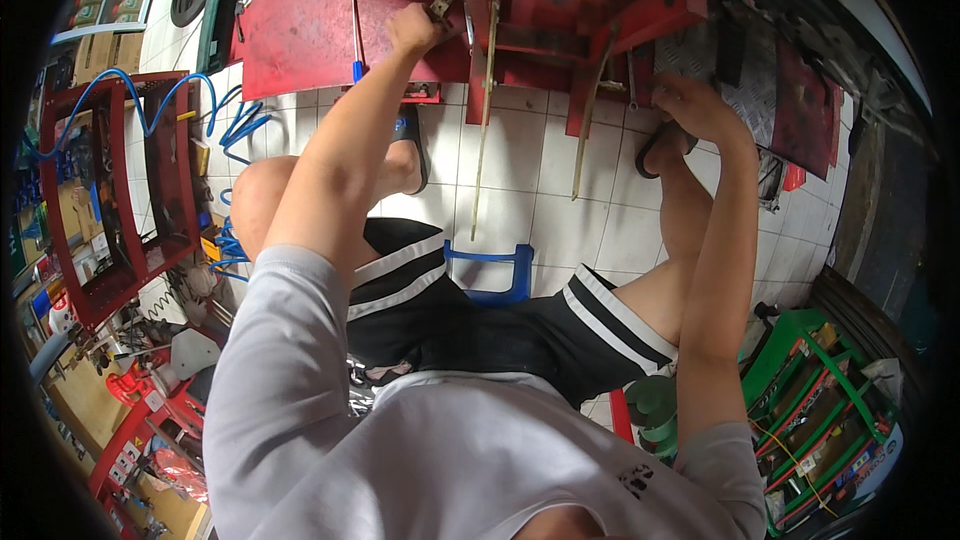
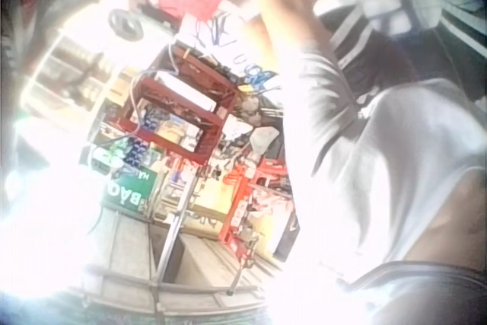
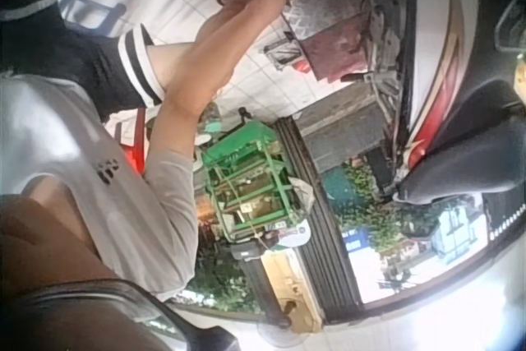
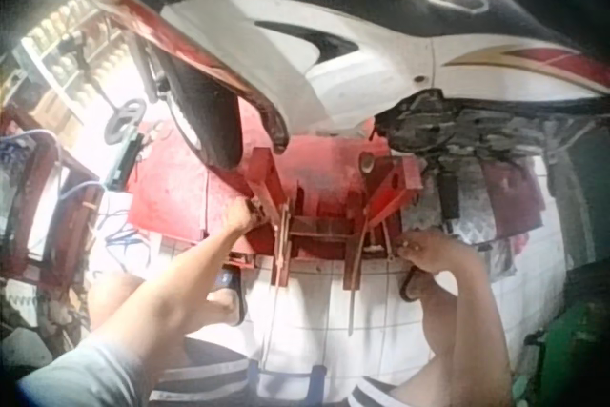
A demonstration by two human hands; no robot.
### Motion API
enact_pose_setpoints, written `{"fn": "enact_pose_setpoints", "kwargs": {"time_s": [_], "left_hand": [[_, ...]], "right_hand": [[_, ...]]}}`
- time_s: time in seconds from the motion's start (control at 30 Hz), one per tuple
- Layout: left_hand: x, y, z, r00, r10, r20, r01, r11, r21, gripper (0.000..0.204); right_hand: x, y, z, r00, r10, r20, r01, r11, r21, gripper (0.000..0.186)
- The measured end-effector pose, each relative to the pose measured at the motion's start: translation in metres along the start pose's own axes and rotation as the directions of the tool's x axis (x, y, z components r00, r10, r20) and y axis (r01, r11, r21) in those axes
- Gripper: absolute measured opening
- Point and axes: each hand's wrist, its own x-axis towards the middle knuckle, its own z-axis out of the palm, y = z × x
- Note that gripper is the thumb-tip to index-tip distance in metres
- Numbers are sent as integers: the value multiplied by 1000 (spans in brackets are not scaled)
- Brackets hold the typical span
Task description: The person sits on a low stool in a workshop, using a screwdriver to disassemble a metal bracket and a cylindrical component. They remove screws and separate the parts, then reassemble the bracket with a long metal rod, tightening the screws to secure the assembly.
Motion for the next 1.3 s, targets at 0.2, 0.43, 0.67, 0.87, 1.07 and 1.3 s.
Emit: {"fn": "enact_pose_setpoints", "kwargs": {"time_s": [0.2, 0.43, 0.67, 0.87, 1.07, 1.3], "left_hand": [[8, 5, -55, 971, 67, 231, -99, 987, 129, 46], [-80, -1, -194, 876, 117, 468, -261, 931, 255, 40], [-270, 55, -297, 924, 365, 115, -335, 917, -219, 31], [-314, 168, -241, 861, 506, 39, -454, 803, -386, 19], [-297, 219, -210, 807, 567, -163, -555, 637, -535, 12], [-269, 246, -198, 807, 589, 49, -343, 533, -773, 26]], "right_hand": [[3, 34, -10, 999, -34, -14, 34, 999, 36, 37], [-49, -19, -12, 988, 20, 154, -46, 986, 162, 42], [-102, -124, 75, 896, -435, -92, 392, 676, 624, 37], [-93, -136, 119, 849, -87, -522, 517, 341, 785, 39], [-91, -91, 90, 883, 68, -464, 467, -236, 852, 39], [-117, -82, 63, 934, 165, -316, 342, -164, 925, 35]]}}
